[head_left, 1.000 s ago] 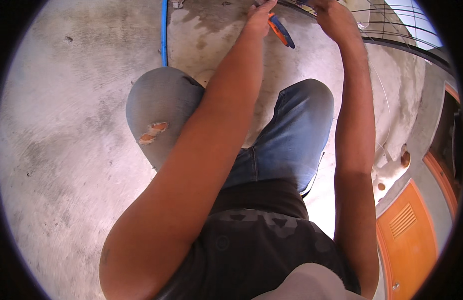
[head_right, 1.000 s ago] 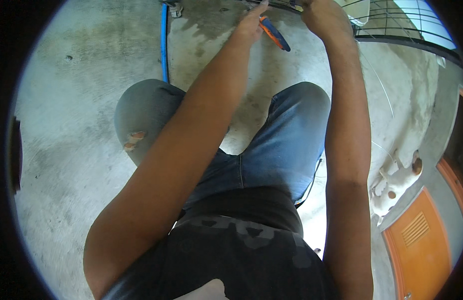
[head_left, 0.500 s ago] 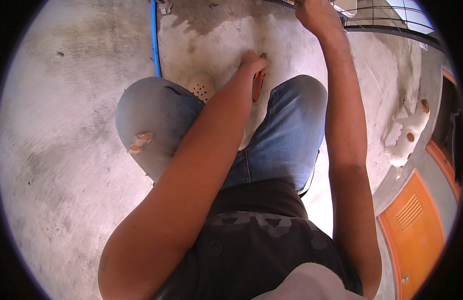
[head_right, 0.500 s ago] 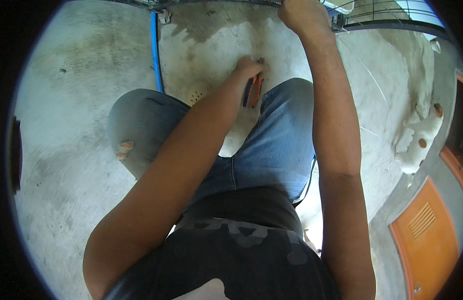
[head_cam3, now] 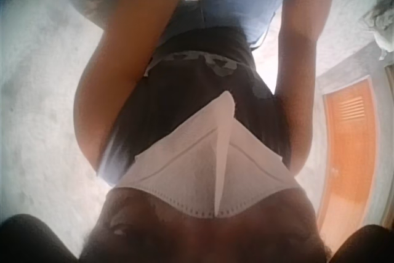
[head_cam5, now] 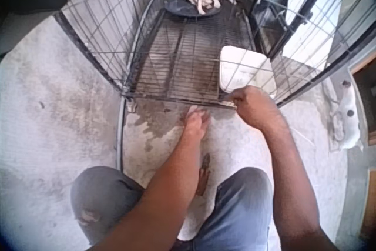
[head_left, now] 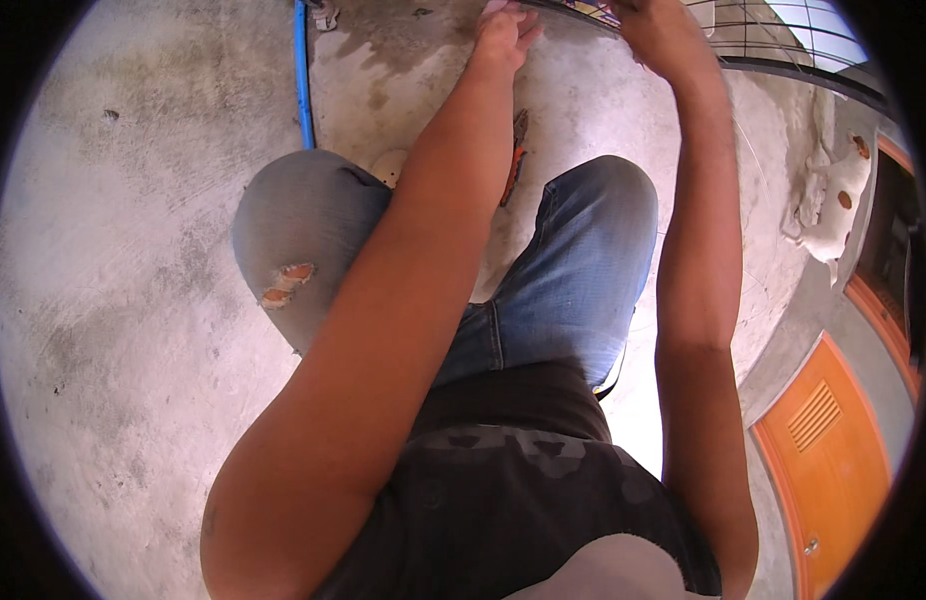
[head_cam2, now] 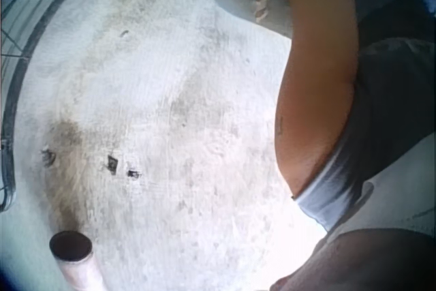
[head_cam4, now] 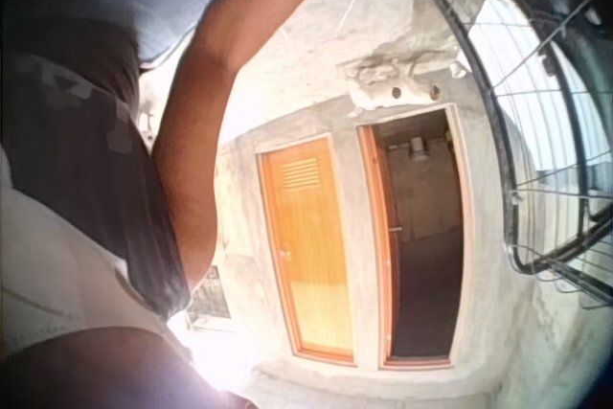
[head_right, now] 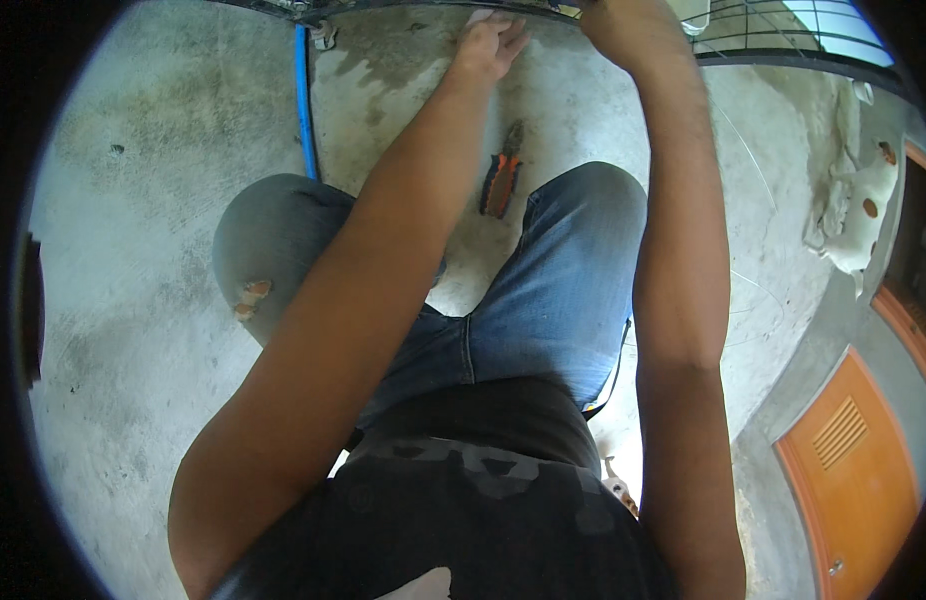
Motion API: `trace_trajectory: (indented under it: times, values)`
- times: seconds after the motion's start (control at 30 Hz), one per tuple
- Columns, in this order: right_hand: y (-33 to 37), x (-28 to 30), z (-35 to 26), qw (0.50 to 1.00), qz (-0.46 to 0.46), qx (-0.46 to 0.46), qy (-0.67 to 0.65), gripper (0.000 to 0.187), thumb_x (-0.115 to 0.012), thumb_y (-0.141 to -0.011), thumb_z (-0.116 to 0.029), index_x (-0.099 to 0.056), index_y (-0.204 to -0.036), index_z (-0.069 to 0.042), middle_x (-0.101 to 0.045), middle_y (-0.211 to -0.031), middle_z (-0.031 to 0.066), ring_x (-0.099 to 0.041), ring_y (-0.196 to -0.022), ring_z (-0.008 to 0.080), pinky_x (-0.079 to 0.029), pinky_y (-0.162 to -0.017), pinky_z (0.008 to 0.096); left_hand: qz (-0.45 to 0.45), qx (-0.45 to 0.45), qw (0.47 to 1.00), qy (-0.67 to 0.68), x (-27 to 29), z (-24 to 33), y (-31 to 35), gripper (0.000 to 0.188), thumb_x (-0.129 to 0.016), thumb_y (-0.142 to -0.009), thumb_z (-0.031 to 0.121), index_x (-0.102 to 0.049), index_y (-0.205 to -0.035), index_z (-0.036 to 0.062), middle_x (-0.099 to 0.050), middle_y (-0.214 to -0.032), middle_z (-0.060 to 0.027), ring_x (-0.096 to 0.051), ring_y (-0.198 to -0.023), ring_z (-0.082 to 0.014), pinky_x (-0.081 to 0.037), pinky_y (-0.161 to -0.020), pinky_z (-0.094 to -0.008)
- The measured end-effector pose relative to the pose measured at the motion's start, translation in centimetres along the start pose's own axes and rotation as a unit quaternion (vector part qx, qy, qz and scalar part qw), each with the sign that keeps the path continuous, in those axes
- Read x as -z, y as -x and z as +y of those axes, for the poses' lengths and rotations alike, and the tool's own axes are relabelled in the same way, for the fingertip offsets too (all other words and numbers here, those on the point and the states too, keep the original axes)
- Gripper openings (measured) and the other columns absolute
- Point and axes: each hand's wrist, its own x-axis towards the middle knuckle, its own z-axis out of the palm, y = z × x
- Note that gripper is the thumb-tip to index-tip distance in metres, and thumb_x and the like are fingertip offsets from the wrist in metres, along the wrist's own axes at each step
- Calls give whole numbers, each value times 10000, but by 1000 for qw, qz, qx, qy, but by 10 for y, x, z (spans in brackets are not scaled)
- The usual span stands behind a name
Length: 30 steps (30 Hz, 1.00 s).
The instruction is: Using pliers to secure or repair the metal mesh of a wire dog cage.
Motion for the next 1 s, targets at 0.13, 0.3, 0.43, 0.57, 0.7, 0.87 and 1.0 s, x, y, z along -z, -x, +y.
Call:
trace_trajectory:
  times: [0.13,0.3,0.43,0.57,0.7,0.87,1.0]
  values:
    - [-2,-9,15,998,-29,-48,6,246,-526,-841,-113,-712,-989,-51,-673,-925,219,-652,-885,378,-509,-797,443,-50,11,998,39,-7,-3,8,381,-416,-873,-78,-435,-1240,22,-528,-1184,-156,-578,-1073,-318,-559,-868,-465]
    - [-9,-17,-10,998,16,-54,15,228,-528,-835,-103,-710,-959,-46,-665,-878,234,-644,-869,393,-507,-784,460,-12,39,998,47,3,19,-3,305,-416,-873,-76,-433,-1173,-21,-526,-1141,-187,-571,-1084,-328,-552,-890,-485]
    - [-2,-5,-10,997,31,-59,27,230,-529,-835,-104,-710,-963,-43,-664,-892,237,-644,-878,392,-508,-790,459,20,37,998,53,-14,0,8,292,-422,-872,-75,-419,-1164,-55,-515,-1140,-199,-560,-1091,-334,-546,-901,-480]
    - [-8,-14,11,997,10,-64,30,233,-532,-834,-104,-711,-970,-44,-666,-910,233,-645,-891,385,-507,-796,457,-12,43,997,63,-20,-1,12,282,-415,-871,-75,-423,-1152,-73,-500,-1143,-203,-556,-1081,-334,-548,-893,-472]
    - [-1,0,6,997,-5,-72,1,238,-530,-835,-108,-711,-974,-41,-669,-922,228,-648,-897,380,-508,-808,451,-13,55,996,64,-21,-9,7,241,-407,-872,-66,-444,-1110,-64,-504,-1118,-194,-564,-1036,-327,-552,-879,-461]
    - [-15,-17,6,998,-24,-66,10,245,-517,-836,-113,-713,-966,-43,-670,-924,226,-650,-894,380,-509,-811,453,-43,45,996,57,9,4,-19,196,-411,-875,-49,-461,-1065,-55,-528,-1071,-179,-573,-1006,-320,-557,-868,-458]
    - [-18,-33,15,998,-12,-52,15,250,-507,-821,-105,-717,-947,-56,-666,-918,236,-649,-889,384,-508,-808,464,-32,34,999,22,1,0,-16,155,-440,-881,-32,-509,-1020,-42,-567,-1013,-138,-597,-965,-280,-564,-853,-441]
